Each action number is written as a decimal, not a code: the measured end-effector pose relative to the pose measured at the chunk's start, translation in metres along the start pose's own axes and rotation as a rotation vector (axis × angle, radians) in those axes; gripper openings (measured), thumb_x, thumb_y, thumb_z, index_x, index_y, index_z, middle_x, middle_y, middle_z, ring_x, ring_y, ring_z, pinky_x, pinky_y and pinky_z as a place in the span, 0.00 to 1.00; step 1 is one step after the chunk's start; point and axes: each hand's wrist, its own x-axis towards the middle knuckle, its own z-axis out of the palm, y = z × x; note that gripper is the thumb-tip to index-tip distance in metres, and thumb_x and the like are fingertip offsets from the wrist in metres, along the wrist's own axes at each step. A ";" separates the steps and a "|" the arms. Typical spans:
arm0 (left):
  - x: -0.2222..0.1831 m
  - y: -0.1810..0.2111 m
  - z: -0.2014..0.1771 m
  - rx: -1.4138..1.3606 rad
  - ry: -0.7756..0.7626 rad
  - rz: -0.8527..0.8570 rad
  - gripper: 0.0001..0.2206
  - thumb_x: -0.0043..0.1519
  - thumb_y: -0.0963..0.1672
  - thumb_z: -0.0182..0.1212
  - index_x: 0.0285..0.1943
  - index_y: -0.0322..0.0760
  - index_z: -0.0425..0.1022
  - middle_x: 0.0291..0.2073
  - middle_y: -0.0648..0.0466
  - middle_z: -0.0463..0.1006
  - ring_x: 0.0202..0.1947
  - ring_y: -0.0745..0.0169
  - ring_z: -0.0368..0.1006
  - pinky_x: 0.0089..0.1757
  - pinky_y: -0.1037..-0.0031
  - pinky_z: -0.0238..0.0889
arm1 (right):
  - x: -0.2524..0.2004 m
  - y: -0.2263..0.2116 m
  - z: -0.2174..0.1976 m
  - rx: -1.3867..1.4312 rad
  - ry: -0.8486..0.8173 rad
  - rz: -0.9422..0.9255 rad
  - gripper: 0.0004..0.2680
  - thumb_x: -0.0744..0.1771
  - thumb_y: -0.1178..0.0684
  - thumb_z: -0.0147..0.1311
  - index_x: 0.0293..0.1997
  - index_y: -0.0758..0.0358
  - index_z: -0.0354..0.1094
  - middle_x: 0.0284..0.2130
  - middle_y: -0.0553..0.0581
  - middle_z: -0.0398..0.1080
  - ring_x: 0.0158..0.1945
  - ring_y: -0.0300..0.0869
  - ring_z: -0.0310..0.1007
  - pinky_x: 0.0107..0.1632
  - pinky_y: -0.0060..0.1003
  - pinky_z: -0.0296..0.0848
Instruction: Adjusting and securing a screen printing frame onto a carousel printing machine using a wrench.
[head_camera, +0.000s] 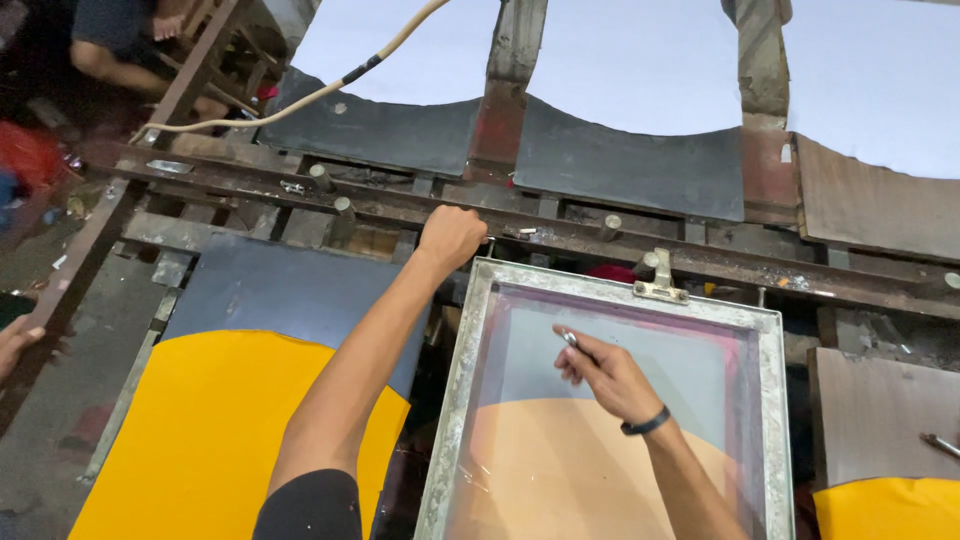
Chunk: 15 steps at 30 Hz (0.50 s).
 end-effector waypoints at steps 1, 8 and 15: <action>0.000 -0.001 0.001 -0.004 0.033 0.007 0.14 0.64 0.50 0.60 0.31 0.43 0.84 0.31 0.50 0.83 0.28 0.50 0.81 0.32 0.60 0.73 | 0.010 -0.026 0.000 -0.216 -0.011 -0.063 0.14 0.70 0.55 0.48 0.62 0.65 0.70 0.29 0.64 0.79 0.29 0.49 0.75 0.36 0.42 0.74; 0.017 -0.006 0.015 0.033 -0.005 -0.005 0.12 0.62 0.46 0.57 0.27 0.49 0.82 0.24 0.53 0.84 0.30 0.51 0.82 0.33 0.60 0.74 | 0.195 -0.028 0.017 -0.813 0.202 -0.019 0.09 0.65 0.41 0.58 0.41 0.47 0.81 0.32 0.52 0.80 0.46 0.52 0.81 0.49 0.43 0.77; 0.019 -0.010 0.017 -0.007 -0.005 0.004 0.12 0.60 0.44 0.54 0.25 0.48 0.81 0.23 0.51 0.83 0.29 0.50 0.82 0.34 0.60 0.74 | 0.264 0.018 0.060 -0.615 0.095 0.295 0.16 0.56 0.44 0.70 0.45 0.49 0.80 0.43 0.54 0.80 0.54 0.50 0.78 0.53 0.45 0.78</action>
